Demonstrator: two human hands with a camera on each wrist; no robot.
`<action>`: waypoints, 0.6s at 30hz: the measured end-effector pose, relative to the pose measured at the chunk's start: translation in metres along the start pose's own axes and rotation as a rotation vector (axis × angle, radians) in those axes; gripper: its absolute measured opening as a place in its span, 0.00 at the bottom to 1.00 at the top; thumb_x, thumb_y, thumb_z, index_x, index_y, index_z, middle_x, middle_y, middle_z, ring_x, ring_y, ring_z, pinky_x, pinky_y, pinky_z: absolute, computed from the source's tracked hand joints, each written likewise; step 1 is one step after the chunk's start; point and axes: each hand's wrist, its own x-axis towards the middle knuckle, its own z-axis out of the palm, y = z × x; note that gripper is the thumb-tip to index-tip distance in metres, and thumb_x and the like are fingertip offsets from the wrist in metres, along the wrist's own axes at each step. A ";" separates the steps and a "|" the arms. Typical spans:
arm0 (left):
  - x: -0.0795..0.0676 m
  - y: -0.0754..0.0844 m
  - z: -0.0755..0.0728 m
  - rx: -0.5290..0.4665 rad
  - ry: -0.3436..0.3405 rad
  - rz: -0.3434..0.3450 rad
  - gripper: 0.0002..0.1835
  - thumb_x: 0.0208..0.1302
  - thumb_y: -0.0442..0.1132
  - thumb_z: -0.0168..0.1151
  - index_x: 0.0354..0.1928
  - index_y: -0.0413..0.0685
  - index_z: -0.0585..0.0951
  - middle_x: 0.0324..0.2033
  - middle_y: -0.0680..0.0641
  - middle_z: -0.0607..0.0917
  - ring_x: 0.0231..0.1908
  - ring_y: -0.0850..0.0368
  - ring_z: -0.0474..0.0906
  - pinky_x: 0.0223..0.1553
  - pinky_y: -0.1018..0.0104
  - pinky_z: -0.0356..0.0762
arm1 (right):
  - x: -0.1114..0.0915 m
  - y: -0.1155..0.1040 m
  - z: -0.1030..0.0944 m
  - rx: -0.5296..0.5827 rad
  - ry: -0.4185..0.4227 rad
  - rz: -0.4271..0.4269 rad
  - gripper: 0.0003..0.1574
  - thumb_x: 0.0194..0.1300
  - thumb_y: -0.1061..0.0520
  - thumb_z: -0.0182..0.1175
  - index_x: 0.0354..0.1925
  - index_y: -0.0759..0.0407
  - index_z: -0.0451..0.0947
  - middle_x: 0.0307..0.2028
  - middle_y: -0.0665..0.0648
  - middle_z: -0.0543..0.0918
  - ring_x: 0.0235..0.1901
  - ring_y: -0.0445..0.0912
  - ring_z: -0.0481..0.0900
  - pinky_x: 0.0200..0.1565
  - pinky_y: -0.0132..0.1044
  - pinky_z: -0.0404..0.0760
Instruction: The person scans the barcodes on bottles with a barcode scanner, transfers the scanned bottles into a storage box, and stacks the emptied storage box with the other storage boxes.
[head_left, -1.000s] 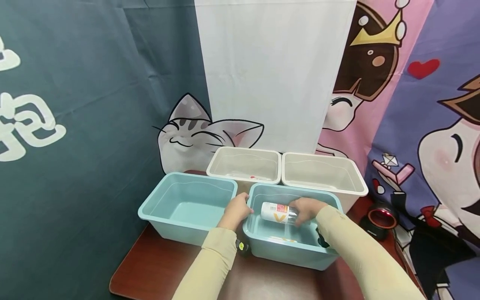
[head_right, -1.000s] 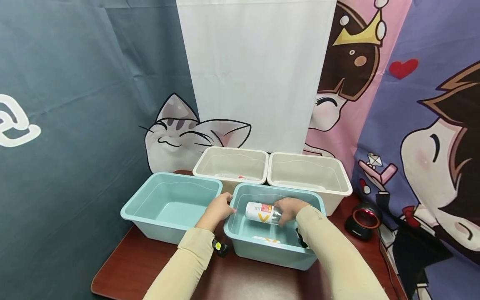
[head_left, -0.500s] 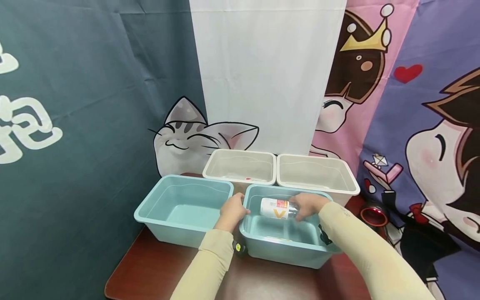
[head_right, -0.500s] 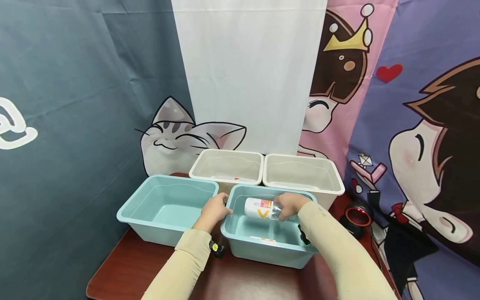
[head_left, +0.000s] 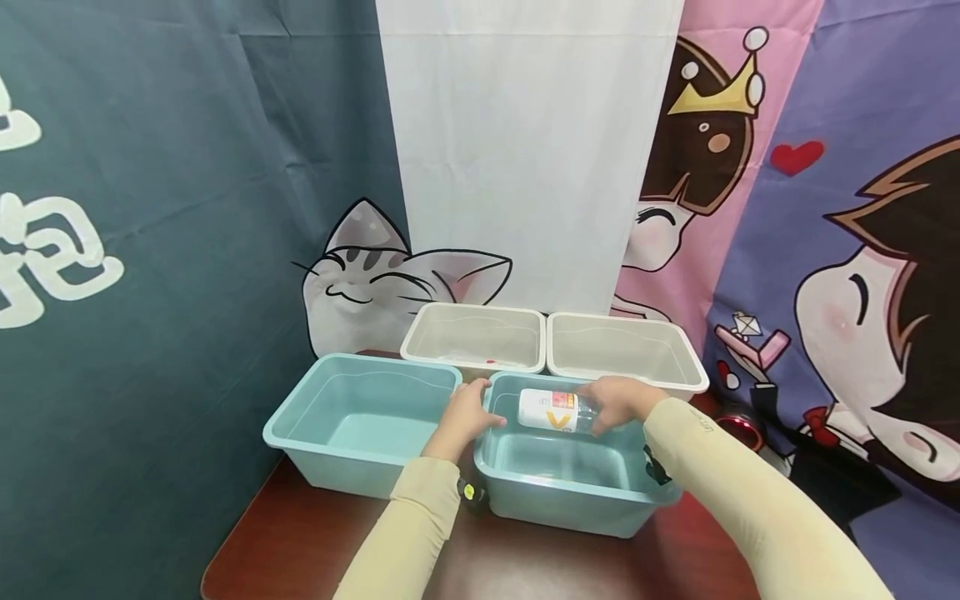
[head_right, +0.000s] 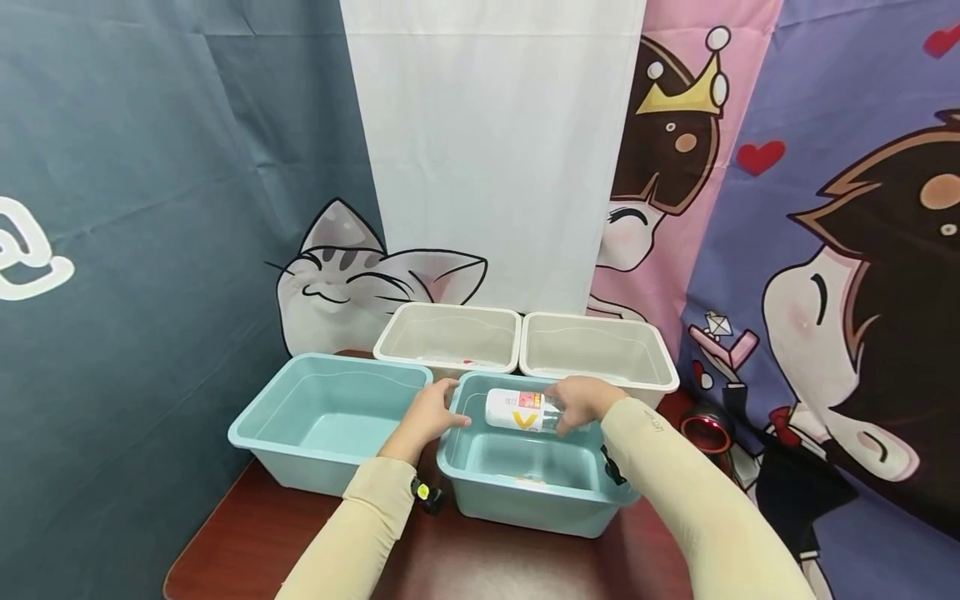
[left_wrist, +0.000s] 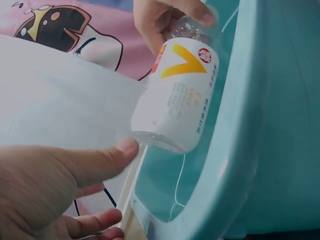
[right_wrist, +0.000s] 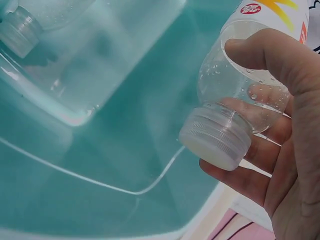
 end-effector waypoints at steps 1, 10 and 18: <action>0.000 0.001 0.000 -0.011 -0.001 0.002 0.41 0.49 0.43 0.82 0.67 0.44 0.75 0.60 0.37 0.78 0.63 0.38 0.71 0.65 0.43 0.71 | -0.002 -0.001 -0.002 -0.008 0.002 -0.006 0.50 0.44 0.50 0.76 0.66 0.61 0.73 0.49 0.55 0.85 0.50 0.52 0.82 0.58 0.53 0.80; 0.006 0.007 0.006 -0.160 -0.077 0.095 0.43 0.51 0.42 0.81 0.70 0.51 0.72 0.67 0.39 0.70 0.66 0.40 0.68 0.67 0.41 0.69 | -0.019 -0.004 -0.021 -0.006 0.000 -0.003 0.51 0.48 0.50 0.75 0.69 0.61 0.70 0.50 0.56 0.85 0.50 0.52 0.82 0.55 0.53 0.82; 0.007 0.010 0.013 -0.218 -0.115 0.179 0.43 0.51 0.41 0.81 0.70 0.51 0.71 0.69 0.39 0.68 0.65 0.40 0.70 0.65 0.43 0.72 | -0.028 -0.007 -0.027 -0.086 0.048 -0.069 0.49 0.46 0.50 0.73 0.66 0.61 0.73 0.44 0.51 0.84 0.42 0.47 0.79 0.52 0.50 0.82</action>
